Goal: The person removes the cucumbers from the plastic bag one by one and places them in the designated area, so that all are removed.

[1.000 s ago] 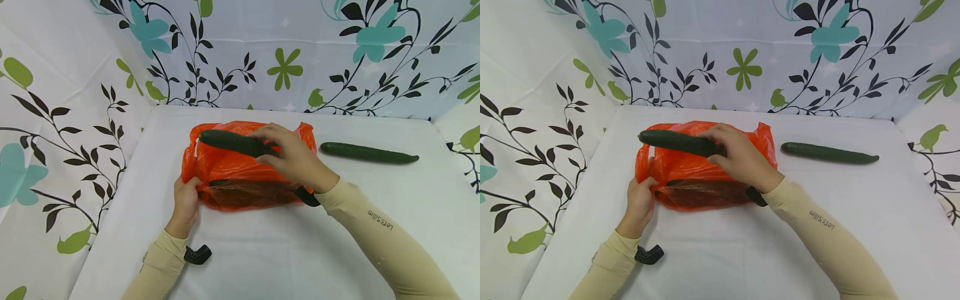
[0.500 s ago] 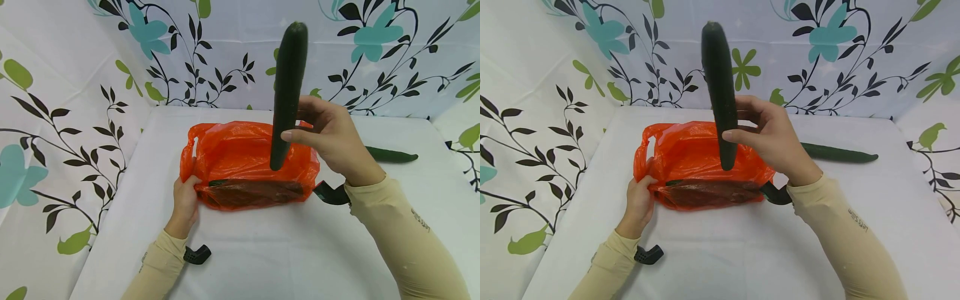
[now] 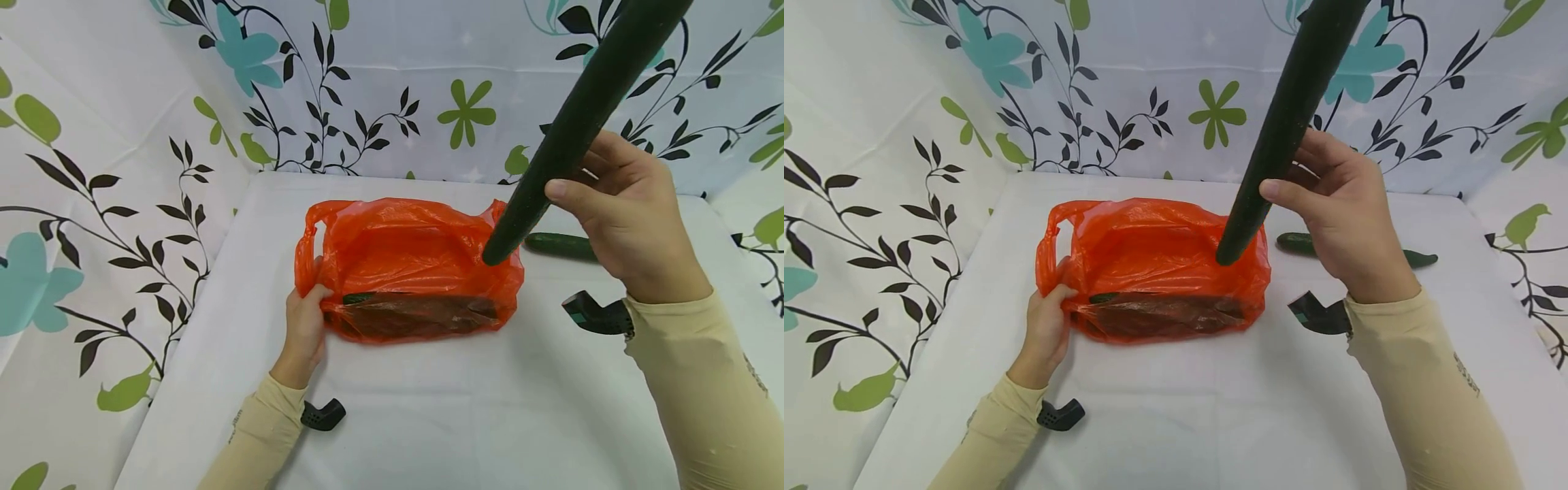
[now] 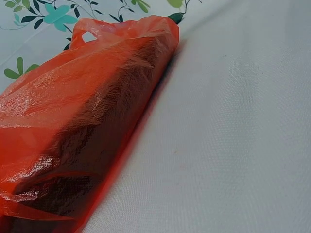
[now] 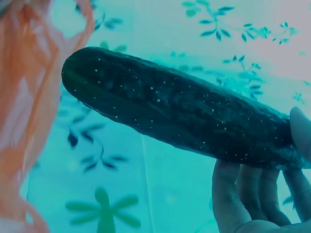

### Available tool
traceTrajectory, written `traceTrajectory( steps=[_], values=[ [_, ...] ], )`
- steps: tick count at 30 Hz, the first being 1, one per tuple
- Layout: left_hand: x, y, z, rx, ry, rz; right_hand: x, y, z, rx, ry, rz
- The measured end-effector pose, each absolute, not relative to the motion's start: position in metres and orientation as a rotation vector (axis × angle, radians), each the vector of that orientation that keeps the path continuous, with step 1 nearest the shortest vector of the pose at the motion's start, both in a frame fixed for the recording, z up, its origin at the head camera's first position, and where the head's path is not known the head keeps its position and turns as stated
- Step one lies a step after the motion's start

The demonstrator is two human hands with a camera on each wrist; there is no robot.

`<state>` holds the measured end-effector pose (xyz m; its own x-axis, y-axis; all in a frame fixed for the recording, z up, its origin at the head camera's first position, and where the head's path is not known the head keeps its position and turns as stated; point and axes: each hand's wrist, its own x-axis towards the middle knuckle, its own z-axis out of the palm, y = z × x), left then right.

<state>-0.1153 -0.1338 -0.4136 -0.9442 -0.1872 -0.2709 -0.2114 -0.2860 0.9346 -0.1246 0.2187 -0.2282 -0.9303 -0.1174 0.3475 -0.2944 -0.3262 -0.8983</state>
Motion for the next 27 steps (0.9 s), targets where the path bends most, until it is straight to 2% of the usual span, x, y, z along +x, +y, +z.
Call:
traceTrajectory(
  steps=[15, 24, 27],
  values=[
    [-0.117, -0.134, -0.412, -0.524, 1.894, 2.409, -0.112, 0.272, -0.248, 0.236, -1.964, 2.039],
    [-0.118, -0.136, -0.413, -0.466, 1.903, 2.444, -0.107, 0.295, -0.276, 0.146, -2.391, 1.121],
    [-0.117, -0.137, -0.414, -0.467, 1.900, 2.444, -0.107, 0.300, -0.286, 0.140, -2.425, 1.019]
  ],
)
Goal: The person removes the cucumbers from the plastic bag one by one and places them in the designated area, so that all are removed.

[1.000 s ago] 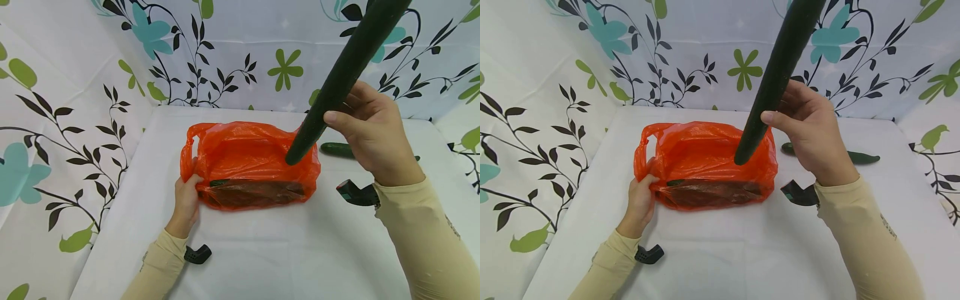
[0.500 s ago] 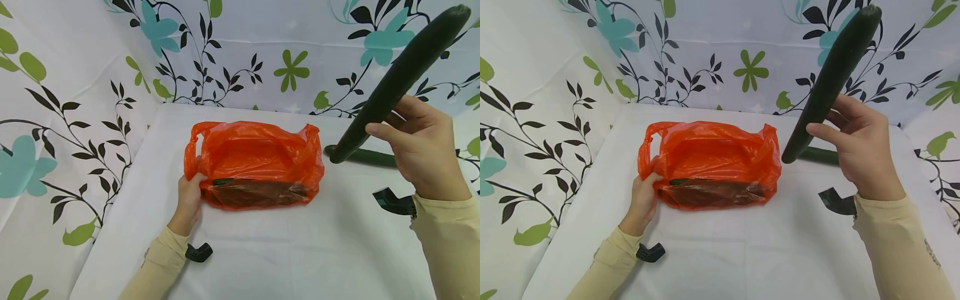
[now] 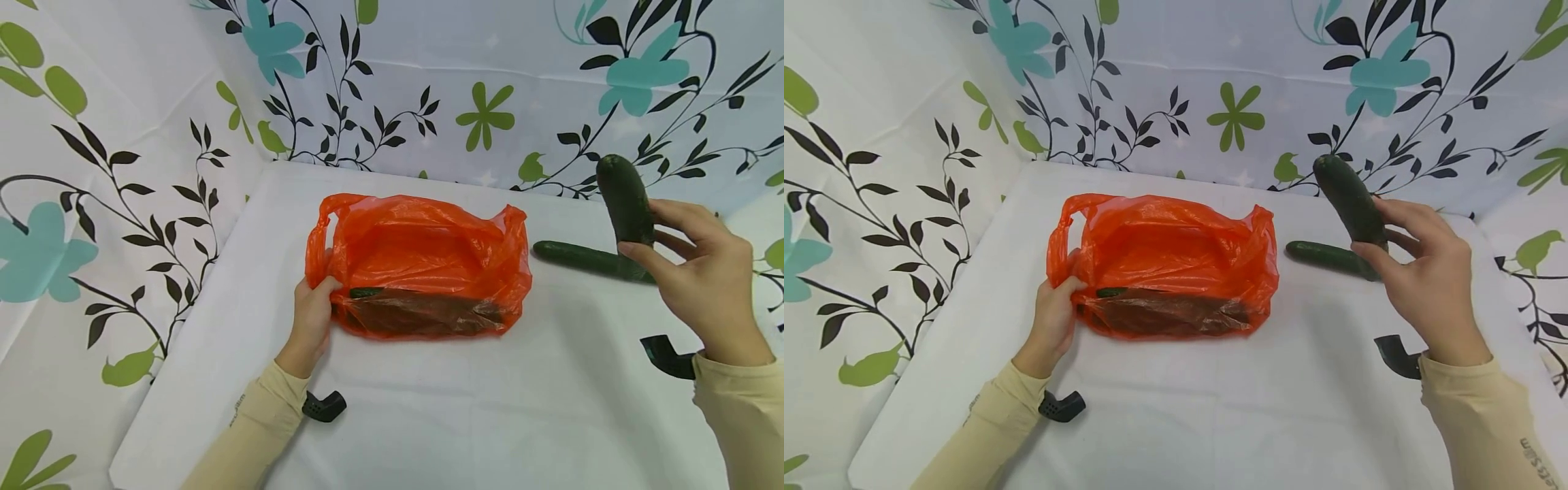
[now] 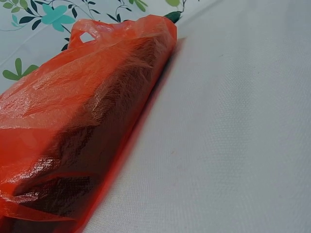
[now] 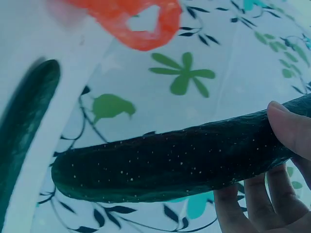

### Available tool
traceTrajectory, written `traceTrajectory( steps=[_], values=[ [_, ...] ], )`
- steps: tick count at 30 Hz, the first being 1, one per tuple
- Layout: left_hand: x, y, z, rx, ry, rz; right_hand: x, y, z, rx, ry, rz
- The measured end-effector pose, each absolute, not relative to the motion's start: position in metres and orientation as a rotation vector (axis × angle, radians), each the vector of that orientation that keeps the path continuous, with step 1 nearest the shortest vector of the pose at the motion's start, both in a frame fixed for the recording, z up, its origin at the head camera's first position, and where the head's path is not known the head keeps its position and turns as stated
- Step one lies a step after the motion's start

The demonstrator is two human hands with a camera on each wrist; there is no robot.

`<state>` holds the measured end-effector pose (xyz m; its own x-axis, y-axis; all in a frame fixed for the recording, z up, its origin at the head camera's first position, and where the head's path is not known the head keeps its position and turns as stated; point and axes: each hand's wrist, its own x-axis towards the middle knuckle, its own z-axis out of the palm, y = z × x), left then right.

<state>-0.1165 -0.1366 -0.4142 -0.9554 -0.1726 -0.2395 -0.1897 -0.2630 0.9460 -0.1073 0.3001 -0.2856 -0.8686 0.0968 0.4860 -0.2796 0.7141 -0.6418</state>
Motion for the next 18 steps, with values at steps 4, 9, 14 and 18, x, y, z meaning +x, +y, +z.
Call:
traceTrajectory(
  steps=[4, 9, 14, 18],
  values=[
    [-0.116, -0.136, -0.413, -0.473, 1.907, 2.423, -0.105, 0.309, -0.296, 0.171, -2.436, 0.945],
    [-0.116, -0.136, -0.413, -0.467, 1.909, 2.429, -0.104, 0.319, -0.308, 0.239, -2.431, 0.822],
    [-0.116, -0.136, -0.414, -0.472, 1.912, 2.429, -0.103, 0.328, -0.321, 0.265, -2.477, 0.667],
    [-0.115, -0.136, -0.414, -0.471, 1.920, 2.429, -0.103, 0.333, -0.332, 0.284, -2.552, 0.579]
  ],
)
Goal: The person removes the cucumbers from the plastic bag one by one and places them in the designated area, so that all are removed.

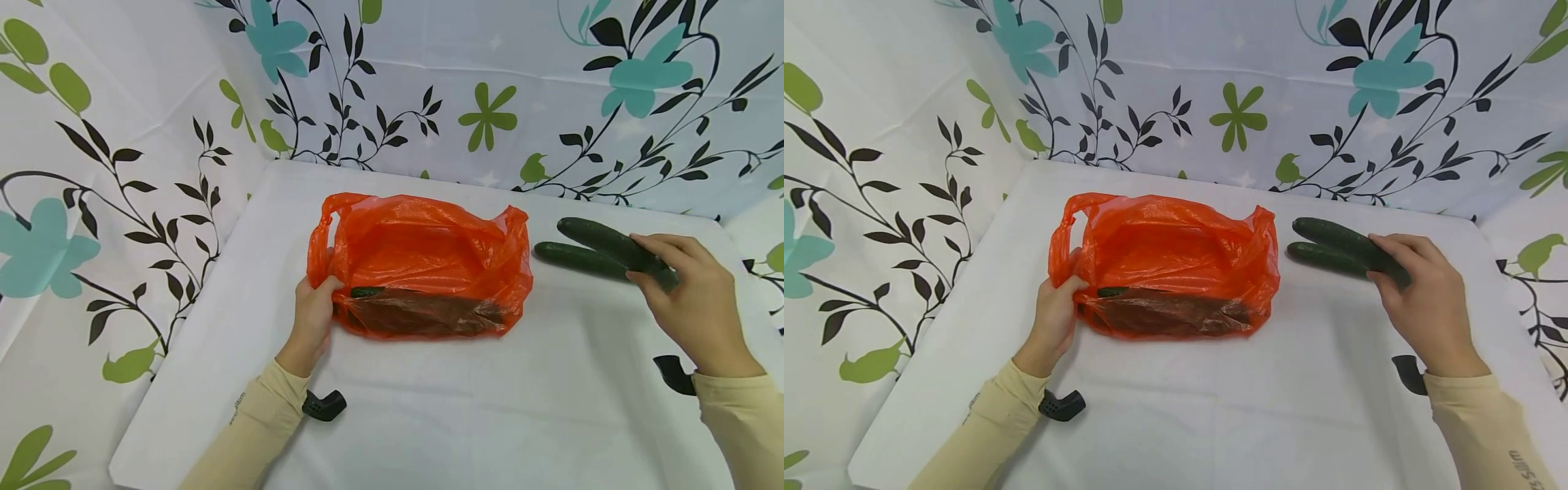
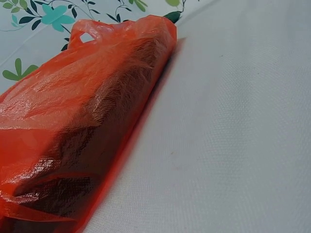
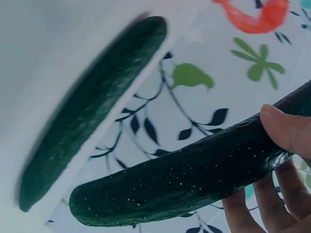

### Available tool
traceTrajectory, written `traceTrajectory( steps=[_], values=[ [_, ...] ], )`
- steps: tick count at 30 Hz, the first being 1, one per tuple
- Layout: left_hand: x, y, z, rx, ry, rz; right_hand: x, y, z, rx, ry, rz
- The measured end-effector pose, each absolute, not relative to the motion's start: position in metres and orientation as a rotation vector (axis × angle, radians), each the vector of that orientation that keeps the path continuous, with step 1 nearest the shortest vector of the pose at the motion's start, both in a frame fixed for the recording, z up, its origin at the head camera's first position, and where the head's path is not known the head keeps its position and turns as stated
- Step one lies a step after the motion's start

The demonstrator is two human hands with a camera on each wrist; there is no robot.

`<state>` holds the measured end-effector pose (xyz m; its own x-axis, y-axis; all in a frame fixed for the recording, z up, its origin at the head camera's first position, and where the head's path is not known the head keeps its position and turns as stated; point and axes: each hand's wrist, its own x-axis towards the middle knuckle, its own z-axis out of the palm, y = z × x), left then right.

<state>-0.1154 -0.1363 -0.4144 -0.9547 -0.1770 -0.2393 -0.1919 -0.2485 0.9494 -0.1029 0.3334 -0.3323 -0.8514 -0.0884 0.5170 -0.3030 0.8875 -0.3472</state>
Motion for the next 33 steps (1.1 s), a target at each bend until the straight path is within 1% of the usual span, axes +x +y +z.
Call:
traceTrajectory(
  steps=[15, 22, 33],
  values=[
    [-0.114, -0.136, -0.414, -0.463, 1.937, 2.421, -0.108, 0.356, -0.377, 0.362, -2.733, 0.452],
    [-0.113, -0.135, -0.414, -0.425, 1.962, 2.444, -0.109, 0.365, -0.387, 0.413, -2.834, 0.303],
    [-0.116, -0.137, -0.419, -0.431, 1.966, 2.416, -0.116, 0.375, -0.395, 0.424, -2.924, 0.225]
  ],
)
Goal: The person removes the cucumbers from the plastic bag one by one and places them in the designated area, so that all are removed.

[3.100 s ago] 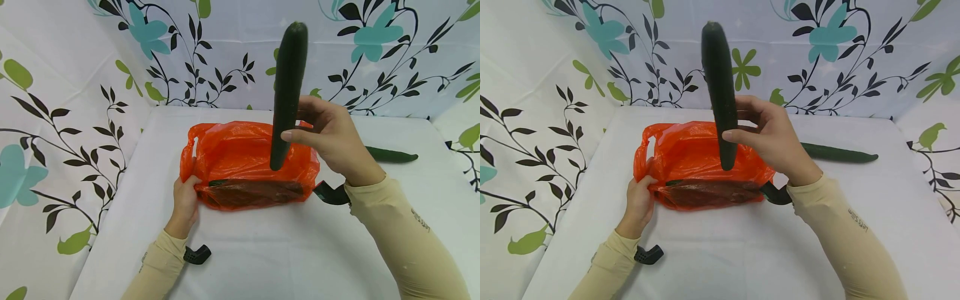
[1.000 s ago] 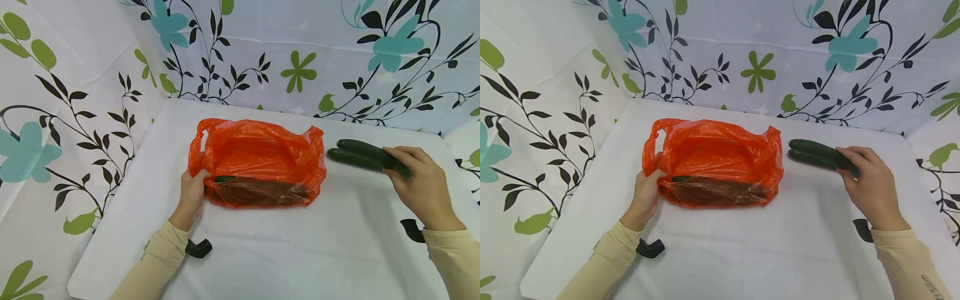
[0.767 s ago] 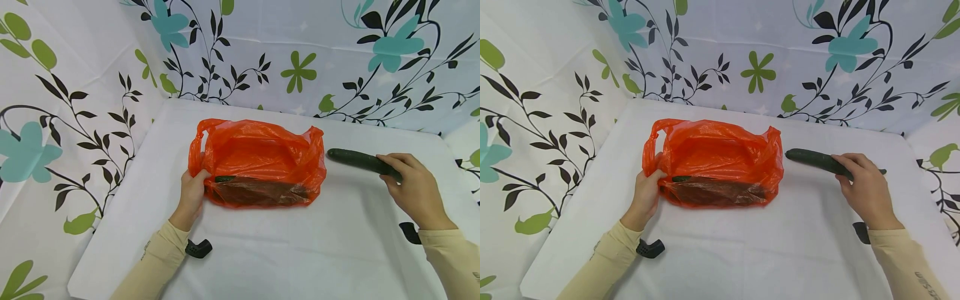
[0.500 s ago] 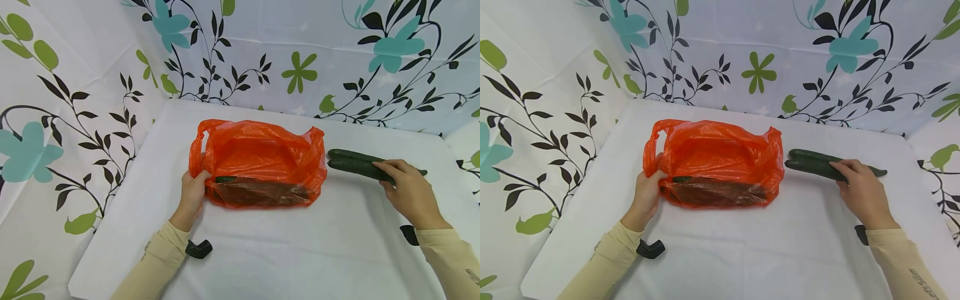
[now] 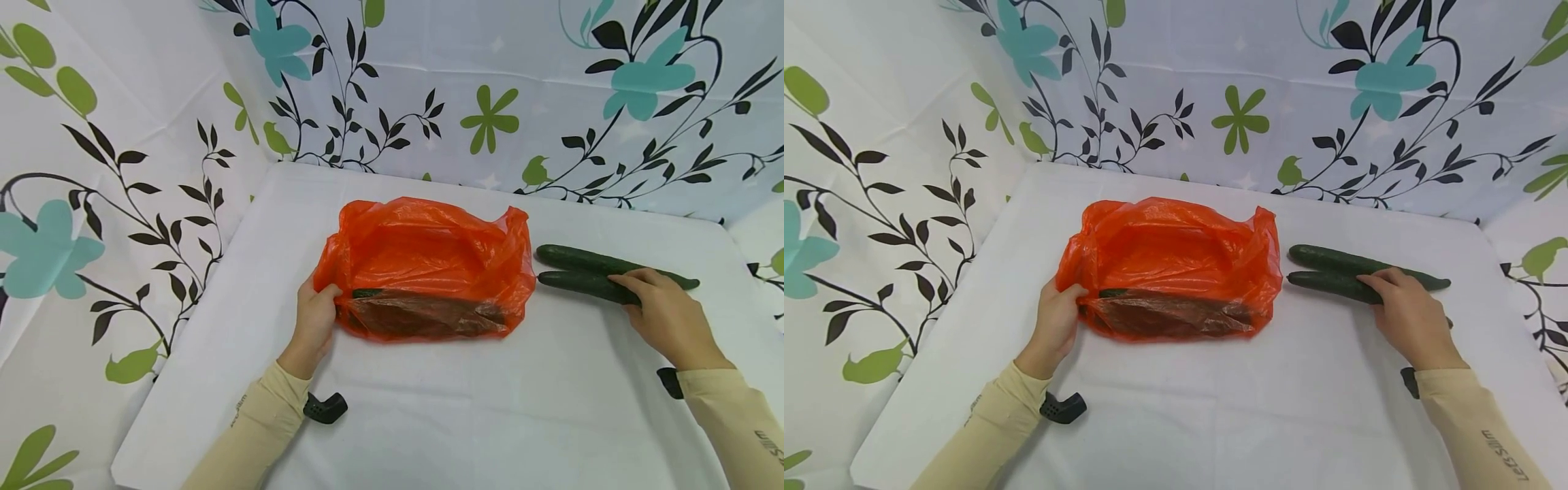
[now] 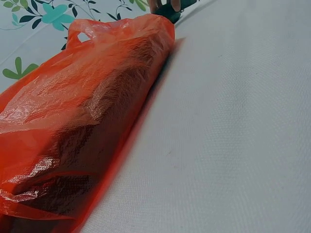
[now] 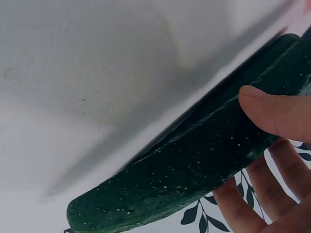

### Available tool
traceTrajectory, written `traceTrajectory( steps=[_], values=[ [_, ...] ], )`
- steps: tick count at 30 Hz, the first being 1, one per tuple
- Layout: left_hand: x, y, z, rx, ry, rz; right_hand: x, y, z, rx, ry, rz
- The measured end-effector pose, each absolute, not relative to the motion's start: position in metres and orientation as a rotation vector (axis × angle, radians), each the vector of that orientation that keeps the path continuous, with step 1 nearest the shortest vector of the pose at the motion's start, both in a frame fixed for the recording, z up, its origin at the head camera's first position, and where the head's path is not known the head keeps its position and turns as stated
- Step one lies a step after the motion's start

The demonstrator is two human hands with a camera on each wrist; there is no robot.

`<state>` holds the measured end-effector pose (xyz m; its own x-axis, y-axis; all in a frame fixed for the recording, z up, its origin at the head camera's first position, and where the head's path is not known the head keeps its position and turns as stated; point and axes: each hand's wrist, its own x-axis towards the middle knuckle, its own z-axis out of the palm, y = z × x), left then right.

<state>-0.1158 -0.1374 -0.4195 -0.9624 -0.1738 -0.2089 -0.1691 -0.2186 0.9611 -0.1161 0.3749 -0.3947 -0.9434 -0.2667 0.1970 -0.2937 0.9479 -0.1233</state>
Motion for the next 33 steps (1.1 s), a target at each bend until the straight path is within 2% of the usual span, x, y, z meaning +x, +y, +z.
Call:
traceTrajectory(
  steps=[17, 33],
  values=[
    [-0.115, -0.138, -0.421, 0.347, -1.963, -2.423, -0.127, 0.387, -0.412, 0.441, -2.998, 0.226],
    [-0.115, -0.138, -0.421, 0.352, -1.963, -2.416, -0.131, 0.380, -0.411, 0.371, -3.068, 0.162]
  ],
)
